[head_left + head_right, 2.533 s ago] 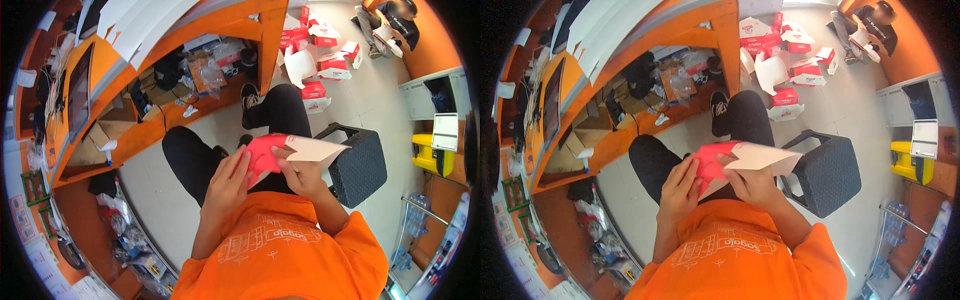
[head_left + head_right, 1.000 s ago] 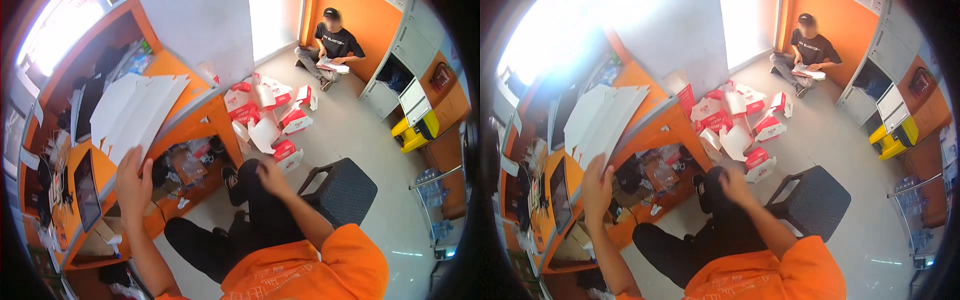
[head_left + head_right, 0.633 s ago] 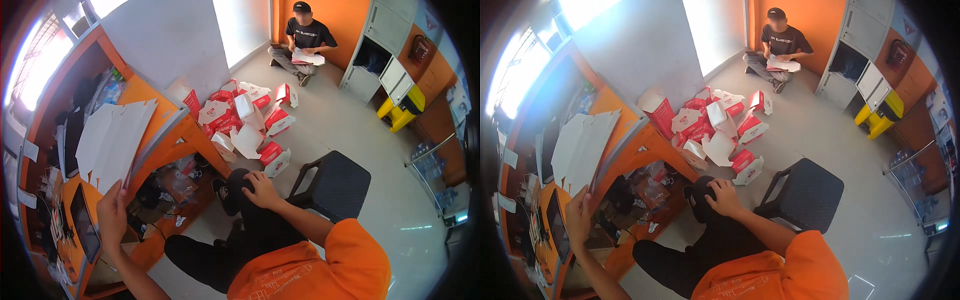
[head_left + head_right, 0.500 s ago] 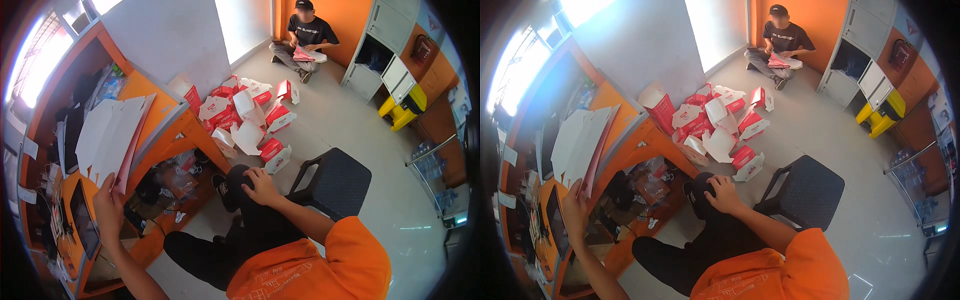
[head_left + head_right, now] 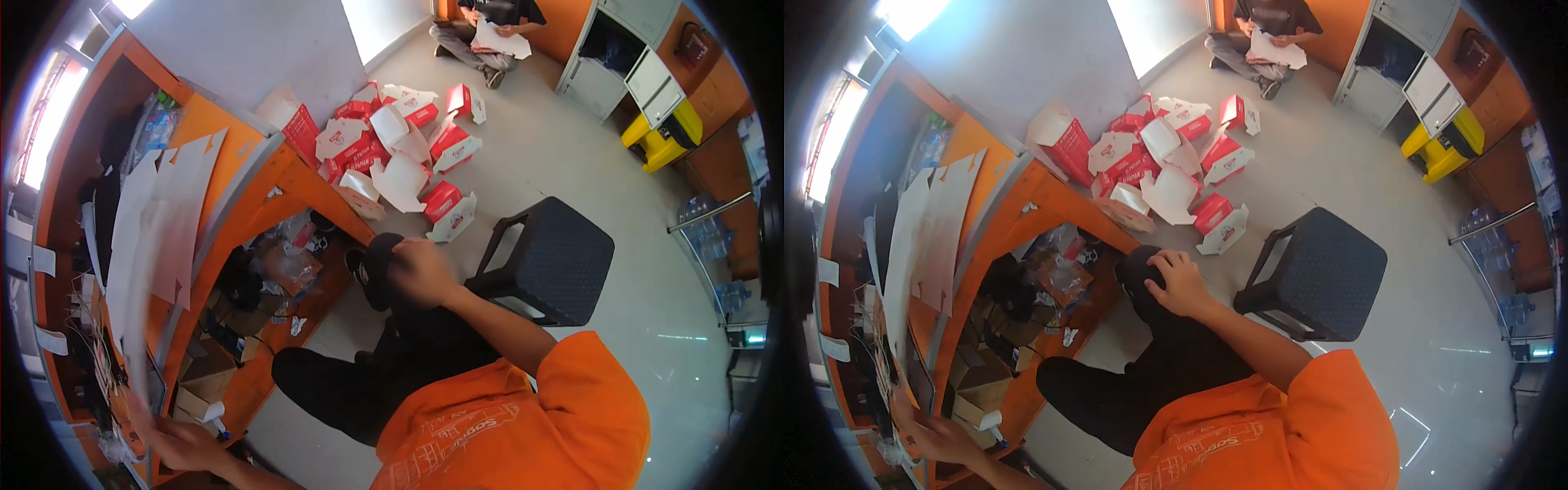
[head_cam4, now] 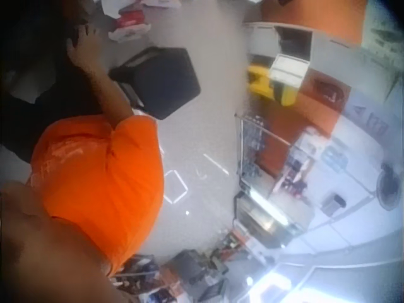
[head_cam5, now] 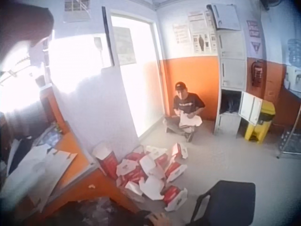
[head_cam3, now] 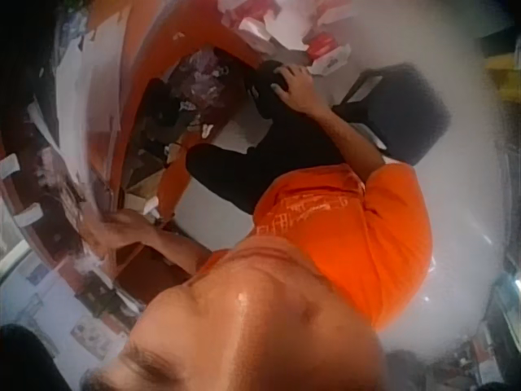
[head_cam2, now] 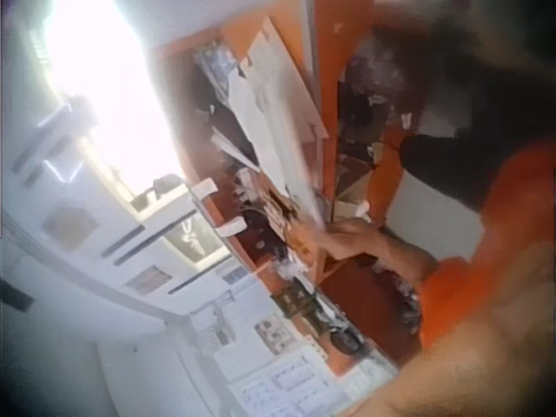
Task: The person folds flat red and white cardboard pieces into small boxes by hand. They repeatedly pick up a flat piece, fold the sides and flaps to form a box, and place the finished box on a growing pile on the floor.
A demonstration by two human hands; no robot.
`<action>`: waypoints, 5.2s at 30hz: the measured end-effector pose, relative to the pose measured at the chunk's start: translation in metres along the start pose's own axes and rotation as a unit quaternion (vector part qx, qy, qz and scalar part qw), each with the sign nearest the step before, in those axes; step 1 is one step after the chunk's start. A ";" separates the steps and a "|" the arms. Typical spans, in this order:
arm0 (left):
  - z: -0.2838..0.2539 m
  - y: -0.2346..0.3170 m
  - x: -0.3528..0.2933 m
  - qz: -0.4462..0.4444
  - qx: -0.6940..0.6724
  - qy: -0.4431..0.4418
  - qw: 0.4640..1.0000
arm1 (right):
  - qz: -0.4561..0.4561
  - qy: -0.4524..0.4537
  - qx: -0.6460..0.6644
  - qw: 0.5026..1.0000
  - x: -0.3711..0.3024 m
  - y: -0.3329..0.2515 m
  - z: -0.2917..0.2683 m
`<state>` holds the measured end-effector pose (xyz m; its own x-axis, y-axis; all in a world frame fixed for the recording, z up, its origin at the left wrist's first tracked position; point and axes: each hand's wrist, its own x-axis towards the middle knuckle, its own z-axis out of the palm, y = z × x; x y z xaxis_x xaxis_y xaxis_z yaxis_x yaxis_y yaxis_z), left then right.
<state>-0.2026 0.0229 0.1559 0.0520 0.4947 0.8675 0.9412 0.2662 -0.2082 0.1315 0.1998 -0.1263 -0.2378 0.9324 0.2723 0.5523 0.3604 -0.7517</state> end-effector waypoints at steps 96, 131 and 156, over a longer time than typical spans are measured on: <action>0.021 0.243 -0.190 -0.366 -0.330 -0.399 0.773 | -0.352 -0.321 -0.239 0.846 -0.071 -0.088 -0.060; -0.036 0.225 -0.121 -0.682 -0.631 -0.033 0.369 | -0.306 -0.140 0.156 0.929 -0.069 -0.124 -0.061; -0.016 0.230 -0.146 -0.443 -0.547 -0.266 0.659 | -0.463 -0.027 0.179 0.868 -0.032 -0.180 -0.076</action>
<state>0.0114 -0.0015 -0.0109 -0.5300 0.8434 0.0885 0.2162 0.0335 0.9758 0.1003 0.1071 0.0455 -0.4886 0.2427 0.8381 -0.1767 0.9131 -0.3674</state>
